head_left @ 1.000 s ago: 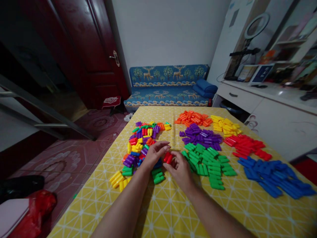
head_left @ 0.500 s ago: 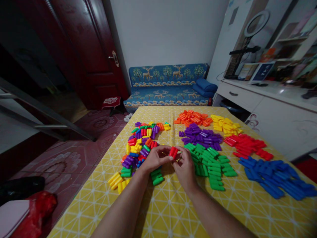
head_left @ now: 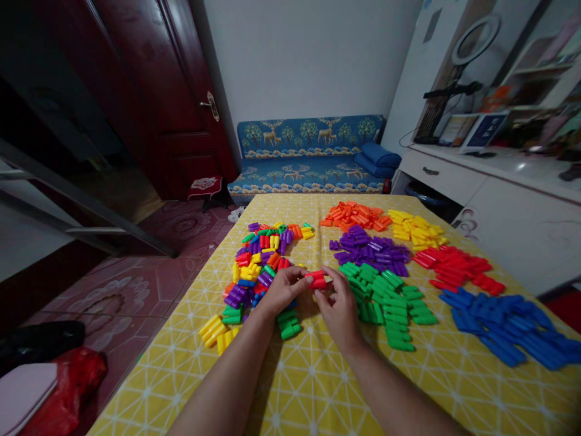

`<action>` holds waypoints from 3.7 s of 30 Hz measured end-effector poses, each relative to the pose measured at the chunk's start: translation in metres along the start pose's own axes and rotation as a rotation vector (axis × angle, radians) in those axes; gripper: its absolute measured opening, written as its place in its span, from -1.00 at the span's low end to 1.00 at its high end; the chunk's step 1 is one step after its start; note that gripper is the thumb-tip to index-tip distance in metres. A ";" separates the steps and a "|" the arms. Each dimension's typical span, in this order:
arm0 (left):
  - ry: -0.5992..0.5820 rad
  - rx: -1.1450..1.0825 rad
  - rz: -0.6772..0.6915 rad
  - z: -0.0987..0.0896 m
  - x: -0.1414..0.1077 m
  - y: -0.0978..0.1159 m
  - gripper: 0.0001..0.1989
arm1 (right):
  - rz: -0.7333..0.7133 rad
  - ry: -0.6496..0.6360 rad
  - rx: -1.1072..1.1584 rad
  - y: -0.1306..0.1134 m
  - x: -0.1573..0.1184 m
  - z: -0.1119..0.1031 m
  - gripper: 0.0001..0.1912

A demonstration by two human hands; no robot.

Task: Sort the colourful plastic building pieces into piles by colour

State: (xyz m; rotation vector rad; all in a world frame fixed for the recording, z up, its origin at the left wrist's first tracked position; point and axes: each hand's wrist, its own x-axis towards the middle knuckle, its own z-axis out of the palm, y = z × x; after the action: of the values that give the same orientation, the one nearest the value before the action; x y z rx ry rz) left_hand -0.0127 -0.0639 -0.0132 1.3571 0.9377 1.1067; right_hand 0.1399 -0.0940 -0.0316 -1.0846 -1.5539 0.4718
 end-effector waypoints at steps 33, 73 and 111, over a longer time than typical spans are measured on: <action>0.078 0.017 0.051 -0.001 0.005 0.000 -0.58 | -0.133 0.013 -0.175 0.001 0.005 -0.010 -0.67; 0.096 0.062 0.058 -0.004 0.008 -0.006 -0.59 | -0.002 -0.014 -0.270 0.041 0.077 -0.124 -0.63; 0.139 1.703 -0.066 -0.032 0.107 0.034 -0.64 | 0.328 -0.128 0.258 -0.005 0.003 0.042 -0.67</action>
State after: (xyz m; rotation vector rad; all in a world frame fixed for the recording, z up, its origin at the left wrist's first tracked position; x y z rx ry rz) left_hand -0.0190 0.0438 0.0309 2.4740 2.1914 0.0939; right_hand 0.0990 -0.0830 -0.0382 -1.1260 -1.3805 0.9548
